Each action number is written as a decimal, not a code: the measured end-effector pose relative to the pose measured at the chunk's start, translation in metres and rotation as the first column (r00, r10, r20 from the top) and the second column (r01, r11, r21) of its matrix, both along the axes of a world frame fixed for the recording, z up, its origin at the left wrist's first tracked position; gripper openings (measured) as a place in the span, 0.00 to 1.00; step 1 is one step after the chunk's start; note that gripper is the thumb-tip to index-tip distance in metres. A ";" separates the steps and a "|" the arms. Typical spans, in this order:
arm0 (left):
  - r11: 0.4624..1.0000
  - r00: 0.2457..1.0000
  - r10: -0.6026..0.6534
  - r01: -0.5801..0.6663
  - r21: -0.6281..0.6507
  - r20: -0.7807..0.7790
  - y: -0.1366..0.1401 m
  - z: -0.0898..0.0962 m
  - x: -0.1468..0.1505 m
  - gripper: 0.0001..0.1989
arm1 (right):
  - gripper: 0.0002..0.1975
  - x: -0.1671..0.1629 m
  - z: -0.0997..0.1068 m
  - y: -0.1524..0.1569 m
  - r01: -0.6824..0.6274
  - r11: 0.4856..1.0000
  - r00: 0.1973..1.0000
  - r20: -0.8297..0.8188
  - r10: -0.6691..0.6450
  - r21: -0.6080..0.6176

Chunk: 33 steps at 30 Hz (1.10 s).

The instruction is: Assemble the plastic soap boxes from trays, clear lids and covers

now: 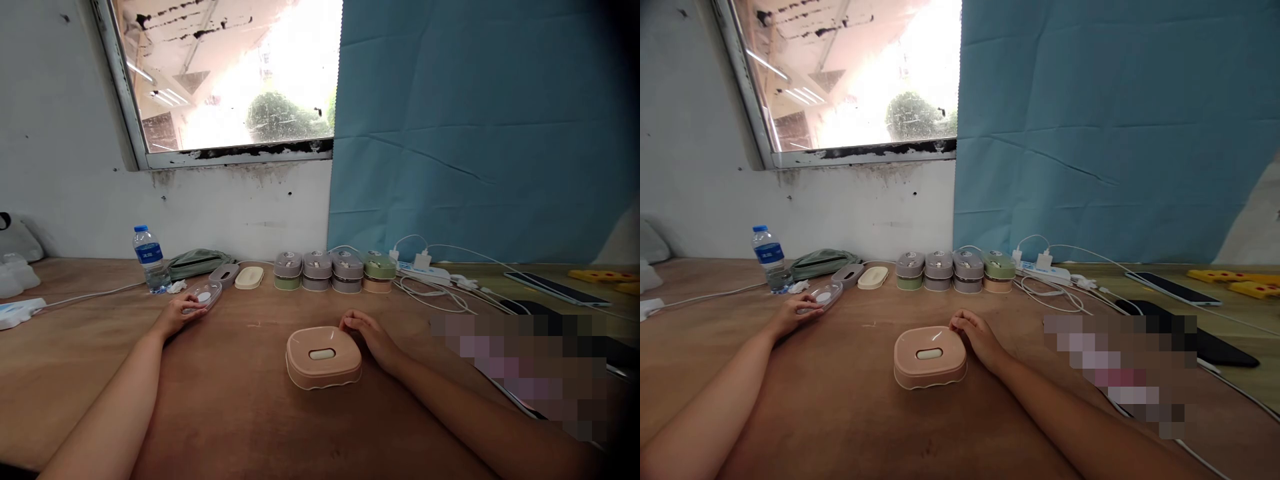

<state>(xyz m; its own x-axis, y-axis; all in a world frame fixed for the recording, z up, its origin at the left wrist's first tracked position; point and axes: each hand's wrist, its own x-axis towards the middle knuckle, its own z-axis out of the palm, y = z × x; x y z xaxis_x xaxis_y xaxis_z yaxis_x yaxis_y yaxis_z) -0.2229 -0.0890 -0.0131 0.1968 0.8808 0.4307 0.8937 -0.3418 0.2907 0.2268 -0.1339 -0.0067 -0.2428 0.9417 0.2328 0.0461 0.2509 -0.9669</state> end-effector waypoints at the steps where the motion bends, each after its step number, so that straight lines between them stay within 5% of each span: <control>1: 1.000 1.000 -0.003 0.003 0.006 -0.019 -0.001 0.001 0.001 0.20 | 0.09 0.000 0.000 0.000 -0.004 1.000 1.000 0.003 0.004 0.005; 8: 0.995 0.985 0.040 -0.023 0.100 -0.169 -0.005 0.014 0.010 0.19 | 0.09 0.002 -0.004 0.003 -0.136 0.989 0.989 0.068 0.133 0.049; 12: 0.955 0.983 0.110 -0.065 0.288 -0.144 -0.012 0.030 0.035 0.19 | 0.22 0.002 -0.002 -0.005 -0.244 0.966 0.956 0.190 0.224 0.086; 14: 0.942 0.995 0.049 -0.018 0.335 -0.083 -0.019 0.038 0.063 0.17 | 0.30 0.003 0.001 -0.009 -0.316 0.946 0.924 0.250 0.291 0.066; 18: 0.951 0.944 -0.278 0.245 0.189 0.176 -0.043 0.045 0.141 0.16 | 0.43 0.007 0.002 -0.014 -0.455 0.889 0.862 0.271 0.428 0.043; 22: 0.807 0.792 -0.534 0.582 -0.099 0.296 -0.070 0.036 0.201 0.32 | 0.45 0.008 -0.002 -0.013 -0.425 0.891 0.862 0.372 0.344 0.159; 25: 0.751 0.763 -0.581 0.637 -0.175 0.284 -0.079 0.027 0.218 0.40 | 0.44 0.007 -0.003 -0.013 -0.382 0.891 0.880 0.389 0.271 0.243; 33: 0.786 0.752 -0.569 0.616 -0.048 0.331 -0.073 0.020 0.216 0.35 | 0.42 0.007 -0.003 -0.012 -0.345 0.910 0.890 0.388 0.239 0.231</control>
